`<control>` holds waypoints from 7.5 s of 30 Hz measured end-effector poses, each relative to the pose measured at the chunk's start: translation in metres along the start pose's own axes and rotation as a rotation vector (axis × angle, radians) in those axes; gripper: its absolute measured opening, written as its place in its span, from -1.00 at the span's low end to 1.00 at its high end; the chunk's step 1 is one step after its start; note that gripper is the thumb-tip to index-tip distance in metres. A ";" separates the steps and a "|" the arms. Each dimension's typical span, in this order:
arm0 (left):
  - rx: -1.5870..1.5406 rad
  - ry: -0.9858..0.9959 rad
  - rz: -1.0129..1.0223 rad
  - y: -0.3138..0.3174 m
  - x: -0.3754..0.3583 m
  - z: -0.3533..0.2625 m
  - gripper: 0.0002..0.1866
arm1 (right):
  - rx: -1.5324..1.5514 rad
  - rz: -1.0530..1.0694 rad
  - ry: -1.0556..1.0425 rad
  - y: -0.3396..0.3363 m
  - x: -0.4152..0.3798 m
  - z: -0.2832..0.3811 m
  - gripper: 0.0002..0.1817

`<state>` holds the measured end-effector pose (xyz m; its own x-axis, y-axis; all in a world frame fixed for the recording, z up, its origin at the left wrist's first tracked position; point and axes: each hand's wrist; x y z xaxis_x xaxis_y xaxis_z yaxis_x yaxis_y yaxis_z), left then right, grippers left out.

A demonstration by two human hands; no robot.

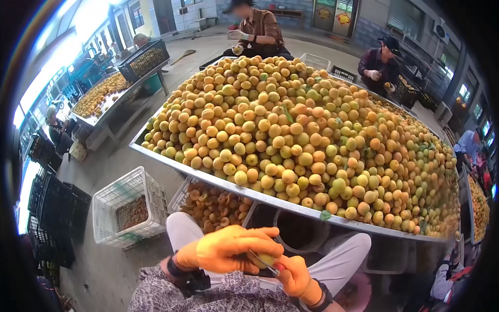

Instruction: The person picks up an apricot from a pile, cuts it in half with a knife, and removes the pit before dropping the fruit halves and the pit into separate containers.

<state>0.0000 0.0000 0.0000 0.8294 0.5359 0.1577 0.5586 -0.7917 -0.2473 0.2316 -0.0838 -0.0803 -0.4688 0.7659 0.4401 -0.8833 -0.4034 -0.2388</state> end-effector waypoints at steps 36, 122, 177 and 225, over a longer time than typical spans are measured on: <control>-0.742 -0.159 -0.074 0.050 0.005 -0.008 -0.45 | -0.058 -0.321 -0.260 0.031 0.018 0.002 -0.32; -0.432 -0.572 -0.439 0.066 0.064 0.177 -0.51 | -0.746 -0.691 0.278 -0.018 0.013 -0.078 -0.70; 1.539 -0.301 -0.365 -0.028 0.296 0.150 -0.78 | 0.216 -1.002 0.330 -0.051 -0.025 0.010 -0.80; -0.752 -0.251 -0.447 0.040 0.011 0.067 -0.32 | 0.256 -0.423 0.307 0.020 0.036 0.002 -0.58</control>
<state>0.0316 -0.0061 -0.0727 0.5577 0.8171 -0.1460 0.7584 -0.4302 0.4896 0.1972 -0.0655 -0.0671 -0.0860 0.9814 0.1717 -0.9845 -0.1101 0.1365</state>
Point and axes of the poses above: each hand's wrist, its own x-axis towards the middle knuckle, its own y-axis out of the palm, z = x × y, and after that the axes turned 13 degrees about -y, right-handed
